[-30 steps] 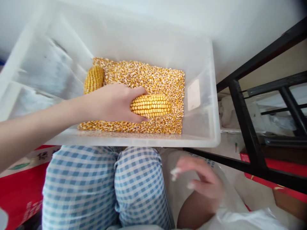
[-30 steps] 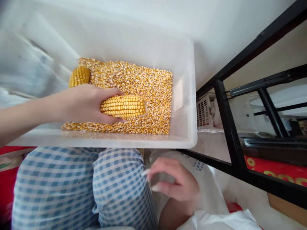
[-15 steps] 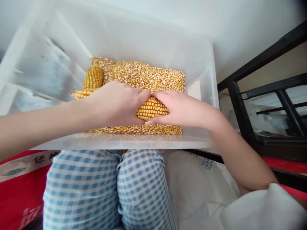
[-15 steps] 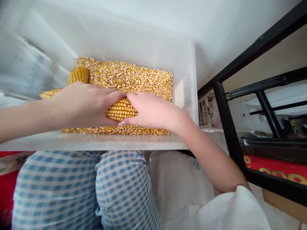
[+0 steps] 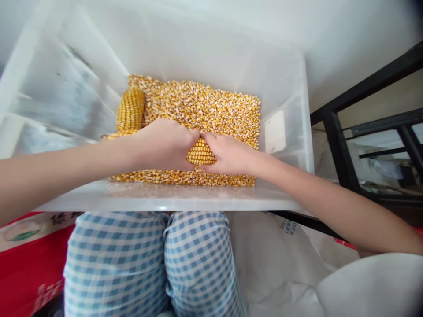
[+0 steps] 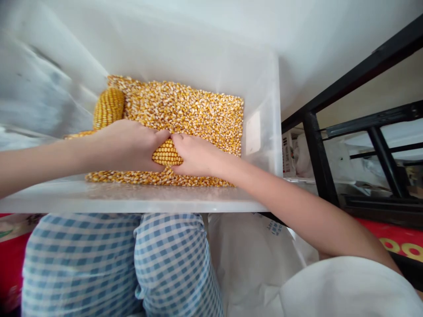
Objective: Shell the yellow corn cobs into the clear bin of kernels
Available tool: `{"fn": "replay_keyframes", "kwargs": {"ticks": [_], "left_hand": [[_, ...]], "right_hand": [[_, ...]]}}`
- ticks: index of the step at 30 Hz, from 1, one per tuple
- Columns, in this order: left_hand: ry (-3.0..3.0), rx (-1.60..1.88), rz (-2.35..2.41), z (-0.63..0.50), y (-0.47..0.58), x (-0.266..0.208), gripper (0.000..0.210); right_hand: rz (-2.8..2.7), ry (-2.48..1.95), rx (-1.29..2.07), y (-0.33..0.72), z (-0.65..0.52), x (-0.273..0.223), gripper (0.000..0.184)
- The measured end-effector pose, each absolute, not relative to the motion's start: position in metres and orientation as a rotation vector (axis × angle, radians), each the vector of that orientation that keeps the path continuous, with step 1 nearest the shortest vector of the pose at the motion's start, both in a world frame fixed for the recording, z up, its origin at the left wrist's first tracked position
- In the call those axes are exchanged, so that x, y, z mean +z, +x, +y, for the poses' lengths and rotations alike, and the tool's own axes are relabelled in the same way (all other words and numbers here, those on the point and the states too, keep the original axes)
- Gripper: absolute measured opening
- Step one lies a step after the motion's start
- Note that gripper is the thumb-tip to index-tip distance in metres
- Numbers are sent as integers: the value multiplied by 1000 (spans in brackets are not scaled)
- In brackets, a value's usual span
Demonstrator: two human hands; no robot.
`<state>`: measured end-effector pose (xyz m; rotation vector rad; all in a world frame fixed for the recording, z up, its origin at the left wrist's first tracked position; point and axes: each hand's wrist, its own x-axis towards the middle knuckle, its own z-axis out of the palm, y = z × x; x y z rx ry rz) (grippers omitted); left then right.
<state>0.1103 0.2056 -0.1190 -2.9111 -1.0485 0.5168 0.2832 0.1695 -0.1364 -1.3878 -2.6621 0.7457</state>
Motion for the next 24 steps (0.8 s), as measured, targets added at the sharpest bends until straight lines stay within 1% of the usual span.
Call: {"fn": "replay_keyframes", "kwargs": {"ticks": [3, 5, 7, 9, 14, 17, 24], "left_hand": [[-2978, 482, -1123, 209, 109, -126, 56], [-3052, 442, -1190, 210, 108, -131, 60], [-3115, 403, -1255, 210, 107, -134, 61], [-3137, 378, -1275, 209, 107, -136, 61], [-3087, 511, -1255, 206, 106, -139, 59], [-3053, 599, -1250, 204, 107, -141, 56], [-3056, 612, -1255, 205, 109, -147, 53]], "right_hand": [[-2641, -1392, 792, 285, 172, -139, 51], [-2627, -1376, 894, 288, 175, -136, 53], [-2630, -1322, 1015, 291, 176, -132, 52], [-2633, -1300, 1052, 293, 175, -129, 49], [-2632, -1408, 851, 285, 164, -137, 46], [-2667, -1411, 787, 279, 159, -146, 46], [-2684, -1463, 681, 273, 157, -155, 49]]}}
